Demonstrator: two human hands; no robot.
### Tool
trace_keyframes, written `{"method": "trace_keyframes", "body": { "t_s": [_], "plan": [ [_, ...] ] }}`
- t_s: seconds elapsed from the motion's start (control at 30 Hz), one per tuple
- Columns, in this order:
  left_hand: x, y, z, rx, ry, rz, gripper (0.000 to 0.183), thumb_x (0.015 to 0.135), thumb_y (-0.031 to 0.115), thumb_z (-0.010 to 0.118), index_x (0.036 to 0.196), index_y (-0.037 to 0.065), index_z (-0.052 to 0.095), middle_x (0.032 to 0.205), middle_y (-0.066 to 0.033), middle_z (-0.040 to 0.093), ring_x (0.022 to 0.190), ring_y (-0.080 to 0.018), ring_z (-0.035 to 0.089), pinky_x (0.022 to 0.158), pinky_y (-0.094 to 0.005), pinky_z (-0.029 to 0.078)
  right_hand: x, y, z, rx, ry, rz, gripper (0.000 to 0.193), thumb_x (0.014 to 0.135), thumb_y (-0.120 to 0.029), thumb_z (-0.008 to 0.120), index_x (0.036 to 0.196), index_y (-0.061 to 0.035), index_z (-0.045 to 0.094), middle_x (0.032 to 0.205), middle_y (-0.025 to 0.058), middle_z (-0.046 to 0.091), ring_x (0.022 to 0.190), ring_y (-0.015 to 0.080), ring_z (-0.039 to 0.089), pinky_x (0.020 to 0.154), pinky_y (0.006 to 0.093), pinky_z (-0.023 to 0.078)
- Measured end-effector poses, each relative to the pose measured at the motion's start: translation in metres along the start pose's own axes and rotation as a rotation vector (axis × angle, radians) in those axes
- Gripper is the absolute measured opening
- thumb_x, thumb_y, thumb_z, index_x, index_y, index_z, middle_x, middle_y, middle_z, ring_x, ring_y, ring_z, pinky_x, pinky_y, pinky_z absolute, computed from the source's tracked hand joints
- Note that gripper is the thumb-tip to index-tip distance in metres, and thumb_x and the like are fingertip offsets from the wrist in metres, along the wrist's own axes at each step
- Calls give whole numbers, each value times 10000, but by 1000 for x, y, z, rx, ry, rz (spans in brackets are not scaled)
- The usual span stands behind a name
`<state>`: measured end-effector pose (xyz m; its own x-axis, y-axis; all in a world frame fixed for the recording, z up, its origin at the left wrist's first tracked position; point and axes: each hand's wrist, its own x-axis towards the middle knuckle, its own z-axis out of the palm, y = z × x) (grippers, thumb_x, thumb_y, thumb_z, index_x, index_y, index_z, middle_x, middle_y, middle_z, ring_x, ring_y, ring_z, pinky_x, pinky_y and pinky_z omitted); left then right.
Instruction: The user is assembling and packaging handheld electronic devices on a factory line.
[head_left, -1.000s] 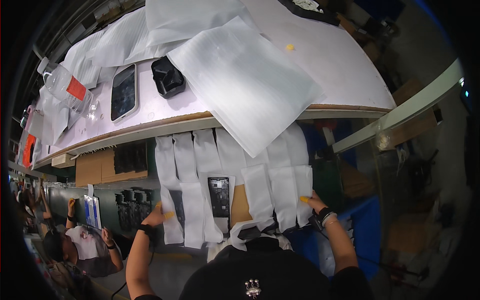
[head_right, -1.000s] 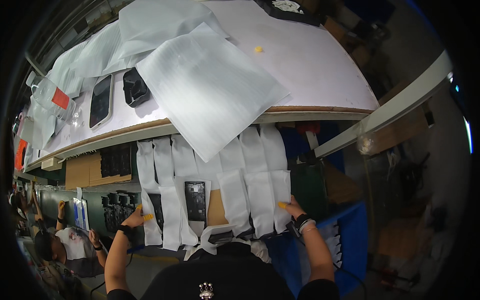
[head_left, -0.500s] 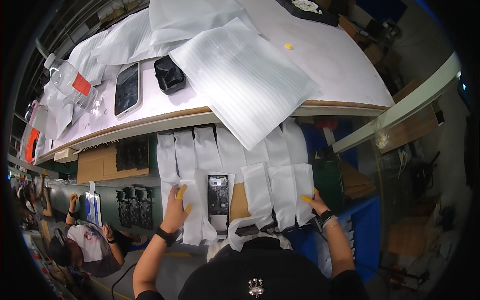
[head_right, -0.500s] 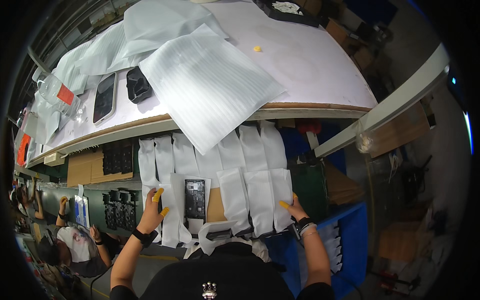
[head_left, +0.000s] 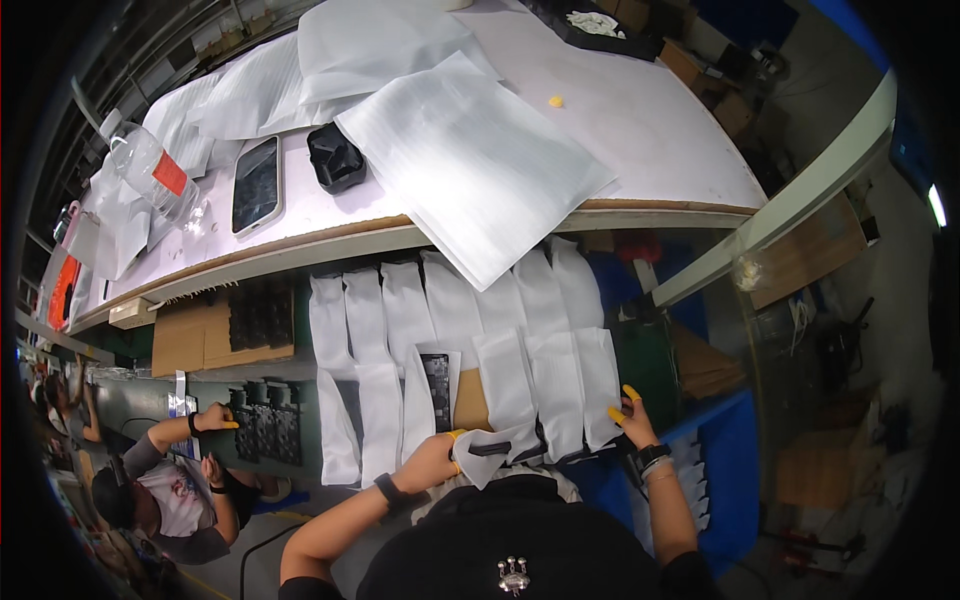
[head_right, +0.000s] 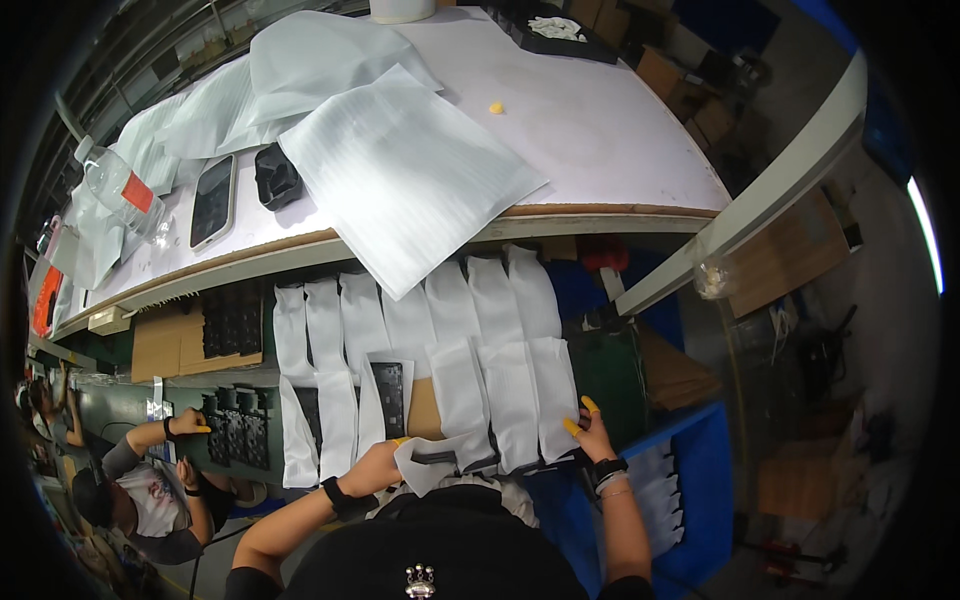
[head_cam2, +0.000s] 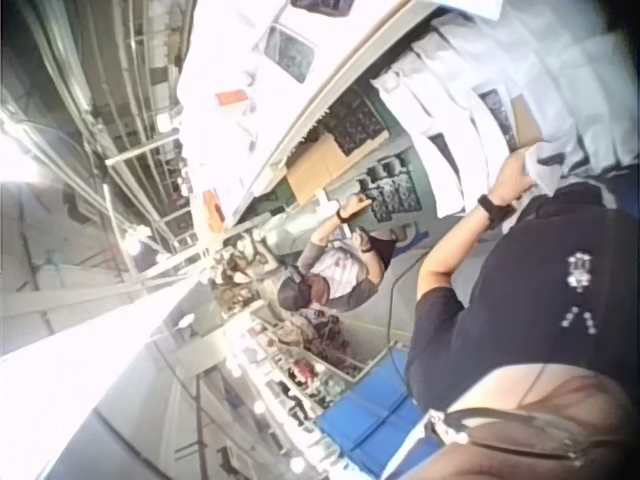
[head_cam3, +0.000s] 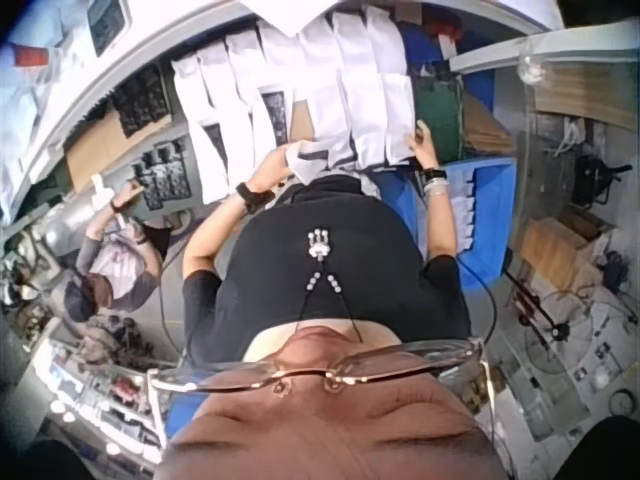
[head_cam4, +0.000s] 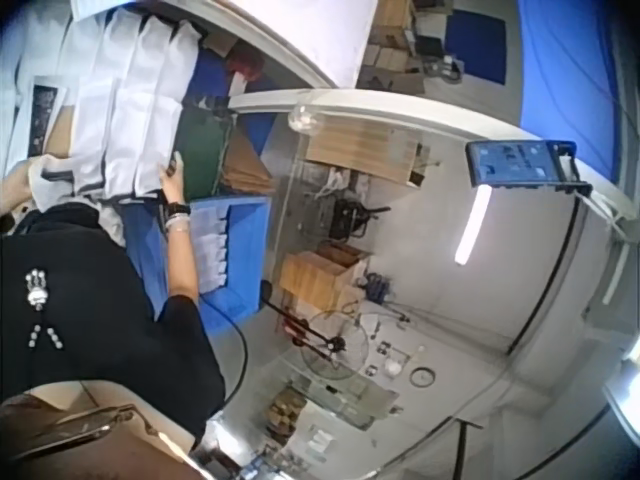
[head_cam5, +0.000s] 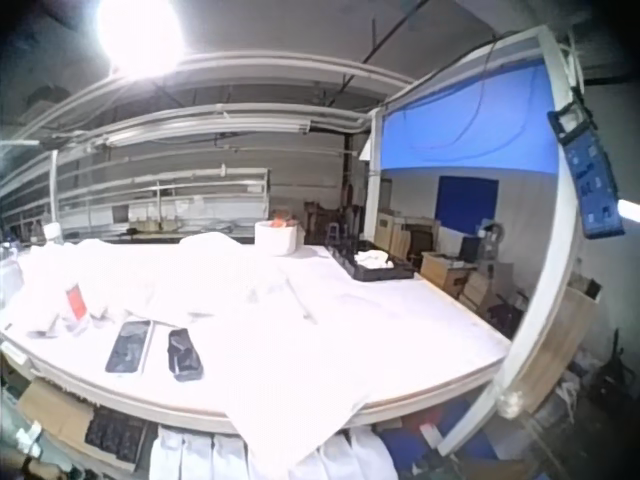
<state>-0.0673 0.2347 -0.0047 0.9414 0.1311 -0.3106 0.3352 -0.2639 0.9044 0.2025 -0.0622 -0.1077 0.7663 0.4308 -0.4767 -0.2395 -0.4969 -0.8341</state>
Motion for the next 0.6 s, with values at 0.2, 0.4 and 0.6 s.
{"method": "trace_keyframes", "body": {
  "t_s": [0.2, 0.4, 0.6],
  "plan": [
    [16, -32, 16, -43, 164, 98, 293, 745, 87, 552, 1029, 17, 552, 889, -160, 611, 818, -288, 596, 706, -315, 454, 6, 46, -2, -236, 107, -311, 597, 730, -22, 623, 1248, -55, 329, 1124, 133, 464, 970, 213, 495, 858, 314, 398],
    [20, -41, 7, -135, 248, 12, 323, 745, 79, 554, 1063, 26, 540, 897, -153, 606, 864, -262, 592, 738, -304, 446, -35, -55, 43, -477, 502, -565, 437, 676, -31, 629, 1092, -31, 498, 1068, 152, 484, 1007, 294, 460, 890, 338, 367],
    [48, -79, 3, -71, 323, 61, 309, 746, 109, 539, 1045, 31, 550, 975, -179, 584, 914, -324, 560, 762, -337, 442, -59, -97, 112, -339, -11, -575, 327, 714, -54, 602, 1037, -56, 550, 1064, 121, 516, 949, 259, 503, 781, 329, 420]
  ]
}}
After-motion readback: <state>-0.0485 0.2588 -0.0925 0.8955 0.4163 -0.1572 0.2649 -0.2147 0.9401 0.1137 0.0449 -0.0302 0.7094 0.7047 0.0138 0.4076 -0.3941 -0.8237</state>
